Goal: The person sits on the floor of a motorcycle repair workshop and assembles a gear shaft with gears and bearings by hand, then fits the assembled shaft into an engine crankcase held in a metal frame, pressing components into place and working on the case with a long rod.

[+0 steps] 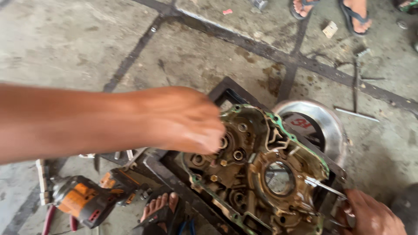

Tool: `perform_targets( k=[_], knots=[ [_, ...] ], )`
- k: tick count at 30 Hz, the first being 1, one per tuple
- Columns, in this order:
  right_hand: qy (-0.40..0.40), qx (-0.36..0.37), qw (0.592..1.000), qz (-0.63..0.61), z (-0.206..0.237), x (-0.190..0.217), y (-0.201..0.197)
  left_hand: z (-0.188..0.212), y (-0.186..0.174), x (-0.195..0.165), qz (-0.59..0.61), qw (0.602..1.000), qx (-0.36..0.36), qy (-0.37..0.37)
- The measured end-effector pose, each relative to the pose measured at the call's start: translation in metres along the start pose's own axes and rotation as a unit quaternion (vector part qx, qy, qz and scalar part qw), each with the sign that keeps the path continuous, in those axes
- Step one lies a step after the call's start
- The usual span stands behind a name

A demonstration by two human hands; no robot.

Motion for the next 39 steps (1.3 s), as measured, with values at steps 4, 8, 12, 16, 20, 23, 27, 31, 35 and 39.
perform_targets(
  k=[4,8,12,16,20,23,27,31,35,39],
  knots=[
    [-0.048,-0.051,0.997,0.014,0.009,0.001,-0.002,0.042,-0.007,-0.014,-0.067,0.899,-0.427,0.065],
    [-0.052,-0.168,0.982,-0.064,0.028,-0.017,-0.015,0.046,0.02,-0.004,0.022,0.911,-0.408,-0.048],
    [-0.124,-0.389,0.907,-0.105,0.05,-0.029,-0.036,0.071,0.048,0.004,0.252,0.877,-0.356,-0.199],
    [-0.097,-0.387,0.914,-0.072,0.047,-0.04,-0.035,0.078,0.049,-0.013,0.365,0.801,-0.456,-0.132],
    [-0.092,-0.378,0.919,-0.059,0.049,-0.04,-0.042,0.074,0.063,-0.017,0.378,0.781,-0.473,-0.154],
    [-0.094,-0.369,0.923,-0.053,0.044,-0.035,-0.047,0.078,0.069,-0.015,0.378,0.766,-0.494,-0.165],
    [-0.095,-0.36,0.927,-0.047,0.034,-0.03,-0.049,0.076,0.071,-0.007,0.404,0.75,-0.499,-0.16],
    [-0.098,-0.347,0.932,-0.041,0.027,-0.025,-0.048,0.069,0.071,-0.003,0.414,0.75,-0.491,-0.155],
    [-0.096,-0.33,0.938,-0.037,0.023,-0.019,-0.047,0.068,0.073,-0.001,0.422,0.751,-0.482,-0.162],
    [-0.097,-0.311,0.945,-0.031,0.023,-0.011,-0.05,0.073,0.071,-0.003,0.406,0.748,-0.504,-0.152]
  ],
)
Point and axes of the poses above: each hand's wrist, its own z-axis away from the middle knuckle, its own y-axis out of the palm, x = y × z, the point moved 7 cm from there along -z, towards the middle knuckle, and after that the axes turned 6 degrees about y, right-handed, at the moved point
